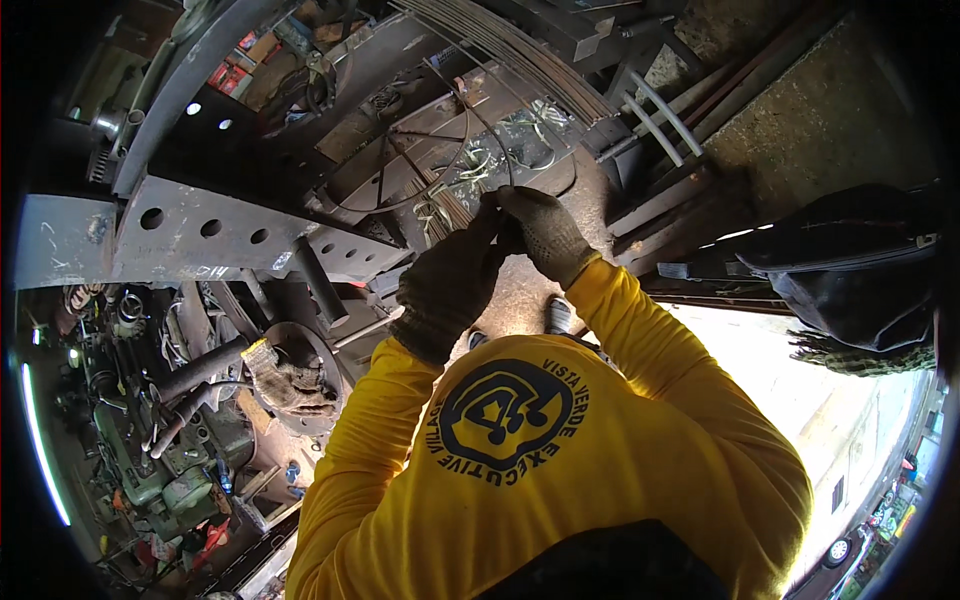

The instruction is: The person bends a bundle of thin metal bars using a large mechanical press machine, holding the bars with gloved hands and positioning them under the press.

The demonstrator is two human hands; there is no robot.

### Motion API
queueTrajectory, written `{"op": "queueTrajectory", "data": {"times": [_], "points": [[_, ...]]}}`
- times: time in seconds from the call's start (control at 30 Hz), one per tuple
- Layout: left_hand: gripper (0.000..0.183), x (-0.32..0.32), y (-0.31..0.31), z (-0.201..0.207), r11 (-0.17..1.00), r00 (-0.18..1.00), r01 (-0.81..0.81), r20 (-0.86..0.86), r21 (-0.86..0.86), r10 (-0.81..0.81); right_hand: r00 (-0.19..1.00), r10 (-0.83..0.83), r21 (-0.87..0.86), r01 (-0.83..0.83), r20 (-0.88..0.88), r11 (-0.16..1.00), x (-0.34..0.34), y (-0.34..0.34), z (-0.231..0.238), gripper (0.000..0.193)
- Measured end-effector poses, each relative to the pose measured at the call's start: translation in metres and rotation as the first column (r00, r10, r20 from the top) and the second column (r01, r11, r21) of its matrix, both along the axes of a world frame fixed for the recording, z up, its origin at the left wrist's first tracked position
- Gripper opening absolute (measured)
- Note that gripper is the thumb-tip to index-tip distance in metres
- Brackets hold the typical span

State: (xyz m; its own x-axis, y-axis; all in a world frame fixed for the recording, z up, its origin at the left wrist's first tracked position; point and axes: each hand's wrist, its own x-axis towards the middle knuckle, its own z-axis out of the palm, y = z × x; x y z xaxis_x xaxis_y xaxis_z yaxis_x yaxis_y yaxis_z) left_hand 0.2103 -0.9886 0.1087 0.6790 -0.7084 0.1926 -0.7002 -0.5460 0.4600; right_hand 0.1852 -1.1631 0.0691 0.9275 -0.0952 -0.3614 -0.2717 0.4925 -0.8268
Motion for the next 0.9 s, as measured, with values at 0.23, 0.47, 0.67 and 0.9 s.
{"op": "queueTrajectory", "data": {"times": [0.23,0.47,0.67,0.9], "points": [[0.057,-0.001,-0.003,0.007,0.999,0.999,-0.018,-0.05,0.029,0.02,1.0,0.015,-0.008,-0.015,-0.015,1.0,0.0,-0.002,0.001,0.037],[0.047,0.003,0.001,-0.004,0.997,0.999,-0.015,0.036,0.077,0.012,0.997,-0.071,0.139,0.073,-0.018,0.988,0.01,-0.007,-0.007,0.06],[0.036,0.006,-0.001,-0.006,1.0,0.977,-0.008,0.212,0.029,0.002,0.993,-0.071,0.609,-0.002,0.096,0.793,0.07,-0.021,-0.023,0.082],[0.032,0.017,0.004,-0.01,0.999,0.978,0.037,0.203,0.027,-0.041,0.994,-0.006,0.855,-0.091,0.11,0.51,0.099,-0.008,-0.022,0.075]]}}
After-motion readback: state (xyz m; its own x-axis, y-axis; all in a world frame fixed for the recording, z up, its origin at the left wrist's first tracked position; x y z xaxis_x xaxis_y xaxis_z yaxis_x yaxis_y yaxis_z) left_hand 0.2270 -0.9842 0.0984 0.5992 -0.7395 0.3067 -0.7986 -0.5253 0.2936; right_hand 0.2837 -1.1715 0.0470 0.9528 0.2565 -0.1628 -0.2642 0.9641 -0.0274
